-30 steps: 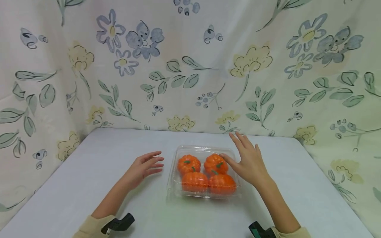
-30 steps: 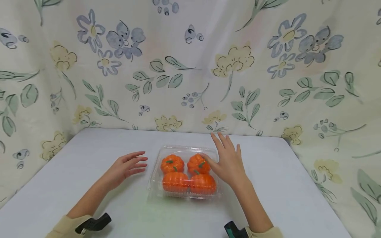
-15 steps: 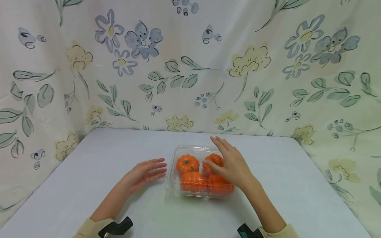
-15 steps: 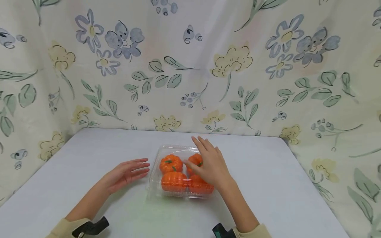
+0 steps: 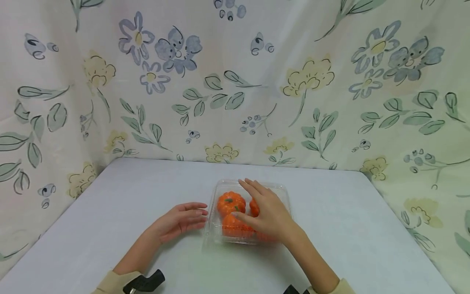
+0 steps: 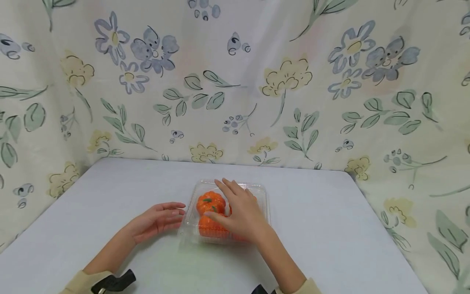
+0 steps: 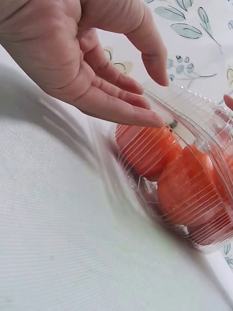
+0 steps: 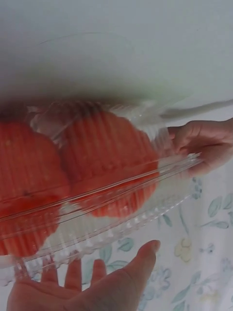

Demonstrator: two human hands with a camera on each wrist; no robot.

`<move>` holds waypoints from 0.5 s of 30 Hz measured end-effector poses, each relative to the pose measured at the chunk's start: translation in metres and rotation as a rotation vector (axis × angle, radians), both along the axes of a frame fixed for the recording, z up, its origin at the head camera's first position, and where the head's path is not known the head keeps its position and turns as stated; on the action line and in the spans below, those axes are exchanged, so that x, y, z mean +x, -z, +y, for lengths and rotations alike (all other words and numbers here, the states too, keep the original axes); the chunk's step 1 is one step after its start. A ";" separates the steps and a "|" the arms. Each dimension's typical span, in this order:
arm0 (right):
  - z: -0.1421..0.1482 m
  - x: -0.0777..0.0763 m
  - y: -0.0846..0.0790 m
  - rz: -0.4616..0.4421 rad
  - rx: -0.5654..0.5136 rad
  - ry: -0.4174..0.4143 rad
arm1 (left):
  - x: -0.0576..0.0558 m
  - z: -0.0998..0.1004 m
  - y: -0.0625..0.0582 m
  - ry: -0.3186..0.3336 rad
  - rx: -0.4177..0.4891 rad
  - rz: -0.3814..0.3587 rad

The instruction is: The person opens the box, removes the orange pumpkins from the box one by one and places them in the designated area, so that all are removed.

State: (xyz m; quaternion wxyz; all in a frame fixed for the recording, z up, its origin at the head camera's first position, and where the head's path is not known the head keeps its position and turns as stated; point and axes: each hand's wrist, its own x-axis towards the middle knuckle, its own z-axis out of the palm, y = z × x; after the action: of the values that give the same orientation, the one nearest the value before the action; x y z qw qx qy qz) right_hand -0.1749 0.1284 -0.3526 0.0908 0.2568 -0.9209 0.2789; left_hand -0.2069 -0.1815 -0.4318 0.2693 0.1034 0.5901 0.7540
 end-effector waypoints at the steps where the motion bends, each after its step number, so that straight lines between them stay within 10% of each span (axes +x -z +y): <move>1: -0.002 0.001 0.001 0.000 -0.002 -0.012 | 0.000 0.000 0.001 0.017 0.004 0.008; 15: -0.023 0.008 0.014 0.037 0.085 -0.074 | -0.001 -0.003 0.006 0.210 0.057 0.025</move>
State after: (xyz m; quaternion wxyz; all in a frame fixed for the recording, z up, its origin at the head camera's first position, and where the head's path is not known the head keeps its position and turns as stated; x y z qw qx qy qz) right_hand -0.1673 0.1055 -0.3663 0.0864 0.2996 -0.9199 0.2378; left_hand -0.2077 -0.1841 -0.4375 0.3366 0.1817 0.5577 0.7366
